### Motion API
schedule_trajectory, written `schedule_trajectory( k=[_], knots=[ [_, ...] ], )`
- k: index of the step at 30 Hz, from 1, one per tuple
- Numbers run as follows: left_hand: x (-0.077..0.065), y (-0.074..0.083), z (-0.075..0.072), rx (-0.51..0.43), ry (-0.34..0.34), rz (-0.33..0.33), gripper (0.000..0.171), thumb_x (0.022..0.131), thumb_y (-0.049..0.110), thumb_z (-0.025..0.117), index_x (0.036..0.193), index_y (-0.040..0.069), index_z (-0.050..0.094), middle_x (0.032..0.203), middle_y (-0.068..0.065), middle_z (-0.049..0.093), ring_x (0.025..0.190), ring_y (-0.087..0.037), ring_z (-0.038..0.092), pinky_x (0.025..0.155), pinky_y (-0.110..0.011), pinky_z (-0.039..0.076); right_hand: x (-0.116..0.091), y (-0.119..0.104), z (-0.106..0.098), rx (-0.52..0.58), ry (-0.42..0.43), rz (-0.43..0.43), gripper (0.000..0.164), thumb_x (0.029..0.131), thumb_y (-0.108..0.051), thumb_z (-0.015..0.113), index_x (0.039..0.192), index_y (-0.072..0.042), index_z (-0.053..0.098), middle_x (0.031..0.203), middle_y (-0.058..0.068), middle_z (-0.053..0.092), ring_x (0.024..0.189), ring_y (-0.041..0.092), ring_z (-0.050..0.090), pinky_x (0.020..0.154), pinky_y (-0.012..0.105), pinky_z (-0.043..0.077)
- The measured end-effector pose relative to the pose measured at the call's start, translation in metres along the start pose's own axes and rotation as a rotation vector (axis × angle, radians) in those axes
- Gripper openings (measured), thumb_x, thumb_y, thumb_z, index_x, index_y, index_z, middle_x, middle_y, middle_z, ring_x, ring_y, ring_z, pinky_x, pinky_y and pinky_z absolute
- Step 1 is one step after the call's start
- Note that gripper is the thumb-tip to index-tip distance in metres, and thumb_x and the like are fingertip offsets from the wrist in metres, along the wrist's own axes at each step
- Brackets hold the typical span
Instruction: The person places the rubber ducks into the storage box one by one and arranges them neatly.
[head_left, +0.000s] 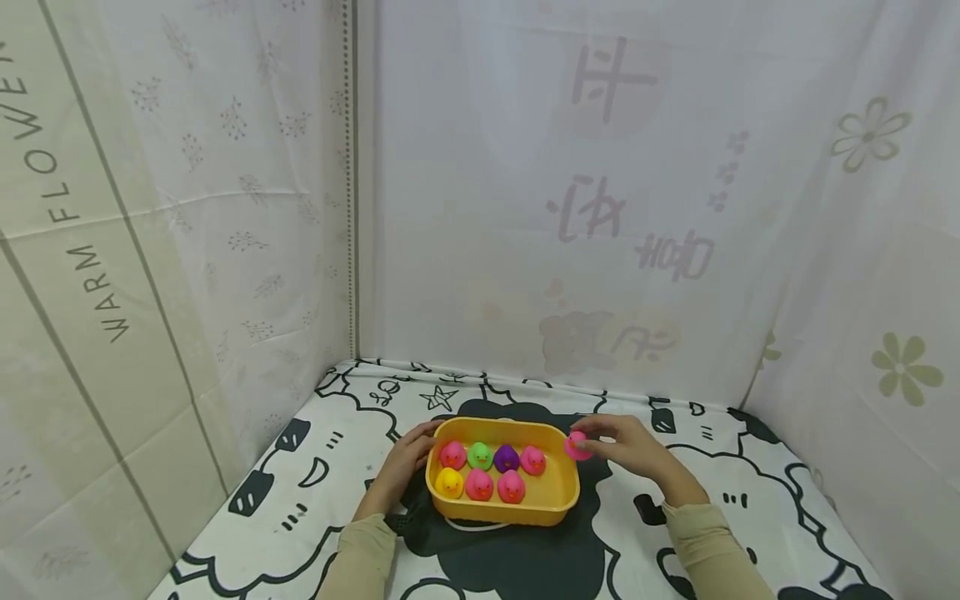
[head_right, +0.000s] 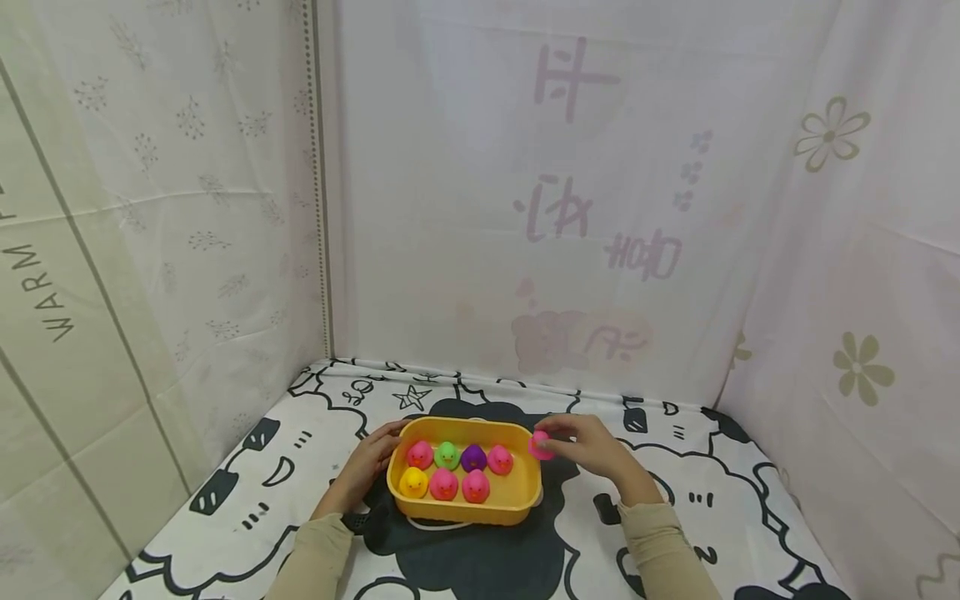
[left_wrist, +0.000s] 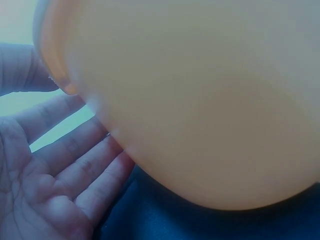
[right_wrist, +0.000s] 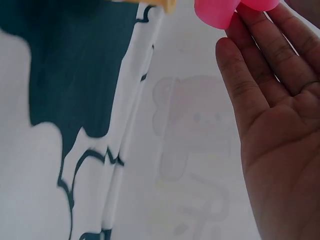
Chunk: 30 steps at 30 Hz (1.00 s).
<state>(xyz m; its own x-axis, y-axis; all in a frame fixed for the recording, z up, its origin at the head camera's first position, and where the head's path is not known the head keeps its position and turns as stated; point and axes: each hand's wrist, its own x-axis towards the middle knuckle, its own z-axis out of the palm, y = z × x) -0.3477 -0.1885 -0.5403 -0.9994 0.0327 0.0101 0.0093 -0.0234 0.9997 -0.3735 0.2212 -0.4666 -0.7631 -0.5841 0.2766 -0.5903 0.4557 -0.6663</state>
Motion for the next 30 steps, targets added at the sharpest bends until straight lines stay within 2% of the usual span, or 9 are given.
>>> schedule_trajectory(
  k=[3, 9, 13, 17, 25, 30],
  knots=[
    [0.0, -0.001, 0.0, -0.005, -0.002, -0.004, 0.043, 0.099, 0.027, 0.056, 0.139, 0.012, 0.059, 0.14, -0.011, 0.057, 0.121, -0.025, 0.059, 0.107, -0.038, 0.046, 0.007, -0.007, 0.005, 0.002, -0.059, -0.009, 0.031, 0.094, -0.033, 0.071, 0.121, -0.019, 0.07, 0.112, -0.008, 0.07, 0.105, 0.015, 0.067, 0.096, 0.046, 0.055],
    [0.0, 0.0, 0.0, 0.007, -0.003, 0.0, 0.045, 0.098, 0.029, 0.058, 0.14, 0.012, 0.059, 0.141, -0.011, 0.057, 0.12, -0.026, 0.06, 0.107, -0.039, 0.046, 0.016, -0.015, 0.021, -0.036, -0.127, -0.026, 0.029, 0.094, -0.032, 0.071, 0.119, -0.017, 0.071, 0.114, -0.008, 0.07, 0.109, 0.02, 0.066, 0.099, 0.05, 0.052],
    [0.001, 0.0, 0.0, 0.01, 0.003, -0.006, 0.046, 0.098, 0.03, 0.058, 0.14, 0.012, 0.059, 0.141, -0.012, 0.057, 0.121, -0.025, 0.06, 0.107, -0.039, 0.046, 0.017, -0.014, 0.033, -0.043, -0.166, -0.034, 0.027, 0.094, -0.034, 0.072, 0.118, -0.02, 0.073, 0.112, -0.01, 0.069, 0.106, 0.017, 0.064, 0.096, 0.052, 0.053],
    [-0.001, -0.001, 0.0, 0.014, 0.009, -0.014, 0.045, 0.098, 0.029, 0.057, 0.139, 0.011, 0.059, 0.14, -0.013, 0.057, 0.12, -0.026, 0.059, 0.107, -0.039, 0.046, 0.02, -0.011, 0.042, -0.027, -0.22, -0.048, 0.027, 0.093, -0.032, 0.072, 0.118, -0.019, 0.073, 0.111, -0.011, 0.07, 0.103, 0.013, 0.064, 0.093, 0.049, 0.055],
    [-0.001, -0.001, 0.001, 0.018, 0.002, -0.019, 0.044, 0.098, 0.03, 0.057, 0.139, 0.013, 0.059, 0.138, -0.011, 0.058, 0.119, -0.026, 0.059, 0.108, -0.04, 0.045, 0.026, -0.011, 0.049, -0.039, -0.286, -0.022, 0.025, 0.093, -0.03, 0.072, 0.116, -0.017, 0.073, 0.108, -0.013, 0.07, 0.103, 0.009, 0.066, 0.092, 0.036, 0.057],
    [0.001, 0.002, 0.0, 0.014, -0.001, -0.033, 0.044, 0.097, 0.029, 0.058, 0.139, 0.014, 0.06, 0.137, -0.011, 0.059, 0.118, -0.026, 0.06, 0.107, -0.038, 0.046, 0.029, -0.012, 0.05, -0.037, -0.31, 0.002, 0.025, 0.093, -0.031, 0.073, 0.114, -0.017, 0.073, 0.107, -0.013, 0.07, 0.103, 0.01, 0.066, 0.093, 0.041, 0.056]
  ],
)
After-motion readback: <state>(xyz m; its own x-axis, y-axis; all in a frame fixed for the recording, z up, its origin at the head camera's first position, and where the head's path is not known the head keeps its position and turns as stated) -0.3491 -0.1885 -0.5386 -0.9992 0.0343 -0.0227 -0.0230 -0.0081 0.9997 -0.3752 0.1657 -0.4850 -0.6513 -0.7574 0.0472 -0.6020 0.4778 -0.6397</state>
